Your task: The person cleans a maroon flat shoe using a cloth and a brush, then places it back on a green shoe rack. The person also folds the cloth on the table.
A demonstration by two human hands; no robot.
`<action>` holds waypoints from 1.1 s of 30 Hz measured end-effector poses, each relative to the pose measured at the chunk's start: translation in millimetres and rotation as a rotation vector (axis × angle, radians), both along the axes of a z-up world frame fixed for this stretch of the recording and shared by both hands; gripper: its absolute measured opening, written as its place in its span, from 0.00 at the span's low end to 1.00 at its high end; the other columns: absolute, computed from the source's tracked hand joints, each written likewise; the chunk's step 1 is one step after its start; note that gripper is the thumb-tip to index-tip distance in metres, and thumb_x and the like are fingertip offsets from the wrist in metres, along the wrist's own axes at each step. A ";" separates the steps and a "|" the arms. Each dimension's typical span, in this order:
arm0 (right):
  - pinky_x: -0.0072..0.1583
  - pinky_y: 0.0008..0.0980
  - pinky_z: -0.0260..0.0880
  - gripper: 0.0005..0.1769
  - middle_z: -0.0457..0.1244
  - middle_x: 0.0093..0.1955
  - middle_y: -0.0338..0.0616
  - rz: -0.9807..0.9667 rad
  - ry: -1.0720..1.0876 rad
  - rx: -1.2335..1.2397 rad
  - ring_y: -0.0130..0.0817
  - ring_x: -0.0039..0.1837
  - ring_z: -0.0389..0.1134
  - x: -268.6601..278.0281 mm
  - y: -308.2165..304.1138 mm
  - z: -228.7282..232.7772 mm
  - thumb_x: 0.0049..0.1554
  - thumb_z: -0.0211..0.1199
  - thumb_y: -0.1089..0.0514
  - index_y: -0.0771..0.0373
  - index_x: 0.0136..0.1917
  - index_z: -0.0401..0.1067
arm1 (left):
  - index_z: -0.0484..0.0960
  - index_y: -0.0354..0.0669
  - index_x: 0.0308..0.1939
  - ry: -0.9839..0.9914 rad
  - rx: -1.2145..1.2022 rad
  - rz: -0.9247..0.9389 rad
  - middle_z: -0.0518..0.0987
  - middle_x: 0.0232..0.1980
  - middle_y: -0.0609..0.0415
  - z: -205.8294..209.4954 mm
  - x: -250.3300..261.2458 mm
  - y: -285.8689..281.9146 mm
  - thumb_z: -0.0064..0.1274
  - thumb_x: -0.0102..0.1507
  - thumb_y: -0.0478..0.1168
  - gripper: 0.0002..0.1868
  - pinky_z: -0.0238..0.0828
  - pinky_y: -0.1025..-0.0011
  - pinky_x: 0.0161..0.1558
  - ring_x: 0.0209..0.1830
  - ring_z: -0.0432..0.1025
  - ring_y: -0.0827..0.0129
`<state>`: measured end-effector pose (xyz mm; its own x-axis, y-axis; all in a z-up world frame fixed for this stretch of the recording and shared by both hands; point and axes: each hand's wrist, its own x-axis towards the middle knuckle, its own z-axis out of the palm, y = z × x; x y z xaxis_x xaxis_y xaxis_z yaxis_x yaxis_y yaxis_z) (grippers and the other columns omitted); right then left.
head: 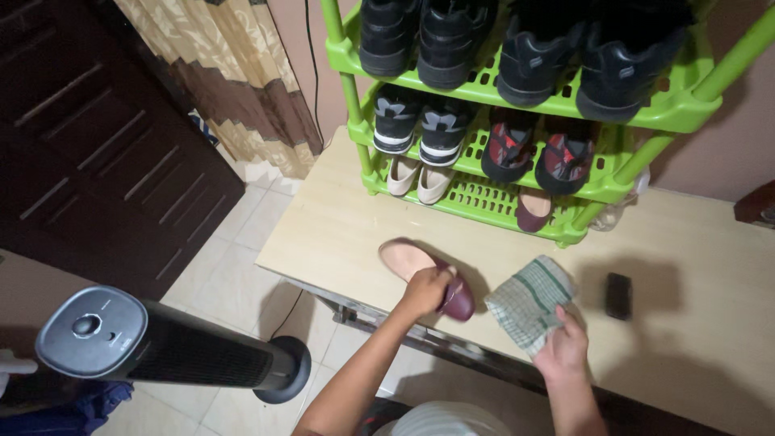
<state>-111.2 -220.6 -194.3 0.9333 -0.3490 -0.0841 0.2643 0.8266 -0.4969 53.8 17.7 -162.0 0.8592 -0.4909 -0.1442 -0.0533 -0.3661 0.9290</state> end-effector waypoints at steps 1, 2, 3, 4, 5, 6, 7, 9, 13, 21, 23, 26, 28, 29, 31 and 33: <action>0.67 0.51 0.67 0.27 0.64 0.68 0.53 -0.017 0.000 -0.049 0.50 0.68 0.66 -6.4 4.6 4.7 0.61 0.56 0.59 0.67 0.73 0.64 | 0.85 0.32 0.44 0.188 -0.220 0.028 0.84 0.42 0.38 -4.6 3.7 -3.9 0.44 0.70 0.58 0.29 0.74 0.55 0.47 0.40 0.78 0.53; 0.68 0.50 0.66 0.28 0.63 0.69 0.51 -0.052 0.068 -0.106 0.48 0.69 0.65 -9.1 8.2 11.6 0.61 0.56 0.58 0.66 0.73 0.63 | 0.83 0.29 0.48 0.376 -0.439 0.054 0.84 0.45 0.39 -7.9 5.3 -6.0 0.43 0.72 0.58 0.31 0.74 0.54 0.47 0.41 0.77 0.55; 0.69 0.49 0.64 0.28 0.63 0.70 0.50 -0.086 0.137 -0.162 0.47 0.69 0.64 -9.8 11.6 20.1 0.61 0.56 0.58 0.65 0.74 0.62 | 0.80 0.32 0.54 0.505 -0.562 0.020 0.83 0.49 0.42 -9.8 6.3 -5.8 0.41 0.70 0.60 0.31 0.73 0.58 0.52 0.46 0.77 0.59; 0.70 0.48 0.63 0.29 0.62 0.70 0.49 -0.123 0.203 -0.219 0.46 0.70 0.64 -8.6 15.3 29.9 0.61 0.55 0.57 0.64 0.74 0.61 | 0.76 0.35 0.60 0.634 -0.684 -0.018 0.83 0.53 0.46 -10.2 7.6 -5.9 0.39 0.69 0.61 0.33 0.73 0.61 0.57 0.51 0.77 0.62; 0.72 0.47 0.60 0.30 0.60 0.73 0.49 -0.174 0.200 -0.353 0.46 0.73 0.61 -5.9 20.1 40.4 0.62 0.55 0.56 0.64 0.76 0.59 | 0.72 0.38 0.65 0.764 -0.805 -0.056 0.83 0.58 0.50 -9.7 6.6 -6.9 0.37 0.68 0.62 0.35 0.72 0.65 0.62 0.56 0.78 0.66; 0.74 0.46 0.57 0.31 0.58 0.75 0.49 -0.226 0.196 -0.486 0.45 0.75 0.59 -1.7 26.1 51.6 0.63 0.54 0.56 0.65 0.77 0.57 | 0.70 0.36 0.69 0.795 -0.910 -0.076 0.81 0.61 0.50 -8.2 2.9 -9.1 0.35 0.70 0.65 0.38 0.69 0.67 0.64 0.59 0.75 0.67; 0.76 0.45 0.54 0.32 0.56 0.78 0.49 -0.278 0.191 -0.618 0.45 0.77 0.57 3.0 32.7 63.0 0.64 0.53 0.55 0.65 0.79 0.55 | 0.68 0.34 0.72 0.826 -1.015 -0.095 0.78 0.64 0.50 -5.9 -3.1 -11.8 0.34 0.72 0.67 0.41 0.65 0.69 0.65 0.61 0.72 0.68; 0.72 0.49 0.62 0.31 0.52 0.80 0.52 -0.263 0.373 -1.046 0.50 0.77 0.58 10.3 47.4 84.4 0.64 0.47 0.52 0.63 0.78 0.54 | 0.65 0.29 0.74 0.911 -1.341 -0.349 0.75 0.66 0.47 1.1 -17.8 -20.7 0.28 0.76 0.69 0.44 0.61 0.69 0.69 0.64 0.68 0.65; 0.80 0.52 0.37 0.30 0.44 0.83 0.61 -0.533 0.140 -1.825 0.61 0.84 0.40 39.0 89.1 108.3 0.59 0.54 0.62 0.66 0.75 0.63 | 0.61 0.37 0.74 0.906 -1.334 -0.366 0.72 0.69 0.52 28.0 -52.8 -40.8 0.23 0.67 0.73 0.48 0.56 0.64 0.75 0.71 0.64 0.62; 0.79 0.46 0.51 0.27 0.59 0.76 0.50 -0.259 -0.141 -1.641 0.52 0.82 0.53 14.2 108.5 95.7 0.54 0.55 0.71 0.65 0.67 0.69 | 0.50 0.26 0.75 0.889 -1.418 -0.125 0.69 0.68 0.39 68.7 -44.0 -14.4 0.28 0.55 0.90 0.71 0.59 0.53 0.71 0.68 0.65 0.50; 0.78 0.47 0.51 0.26 0.61 0.75 0.53 -0.198 -0.139 -1.606 0.52 0.81 0.55 8.7 100.6 82.3 0.52 0.53 0.74 0.67 0.64 0.71 | 0.49 0.27 0.78 0.944 -1.444 0.009 0.69 0.70 0.44 67.7 -37.6 -10.0 0.29 0.54 0.90 0.72 0.61 0.57 0.69 0.67 0.65 0.54; 0.75 0.46 0.55 0.26 0.63 0.71 0.57 -0.140 -0.119 -1.500 0.46 0.77 0.61 -3.3 90.6 57.0 0.54 0.48 0.73 0.70 0.65 0.70 | 0.48 0.34 0.77 0.798 -1.658 -0.214 0.67 0.72 0.43 68.4 -30.5 -3.5 0.33 0.60 0.91 0.67 0.63 0.64 0.61 0.63 0.65 0.58; 0.68 0.43 0.65 0.23 0.69 0.61 0.56 -0.059 0.209 -1.313 0.42 0.64 0.68 -2.3 82.5 40.3 0.59 0.48 0.69 0.68 0.66 0.71 | 0.49 0.36 0.78 0.888 -1.609 -0.013 0.68 0.71 0.45 70.9 -28.3 0.7 0.34 0.56 0.88 0.67 0.65 0.67 0.61 0.64 0.67 0.61; 0.64 0.41 0.70 0.22 0.72 0.57 0.55 -0.017 0.369 -1.211 0.39 0.58 0.72 -2.5 80.1 33.1 0.61 0.48 0.66 0.67 0.66 0.72 | 0.50 0.37 0.78 0.932 -1.580 0.087 0.69 0.71 0.46 72.4 -29.0 1.5 0.35 0.54 0.87 0.67 0.66 0.69 0.61 0.65 0.68 0.62; 0.66 0.39 0.66 0.20 0.69 0.61 0.53 -0.158 0.197 -1.217 0.35 0.63 0.69 7.8 72.8 25.5 0.64 0.47 0.65 0.69 0.67 0.69 | 0.49 0.37 0.80 0.920 -1.639 -0.045 0.68 0.69 0.47 75.7 -33.5 -2.0 0.37 0.57 0.89 0.67 0.67 0.67 0.61 0.62 0.68 0.62; 0.65 0.41 0.65 0.19 0.68 0.61 0.56 -0.158 0.176 -1.168 0.38 0.62 0.68 17.4 75.5 27.0 0.66 0.48 0.64 0.69 0.67 0.70 | 0.49 0.38 0.80 0.927 -1.676 -0.115 0.68 0.69 0.47 79.6 -37.2 -6.8 0.39 0.57 0.89 0.67 0.68 0.67 0.61 0.61 0.68 0.62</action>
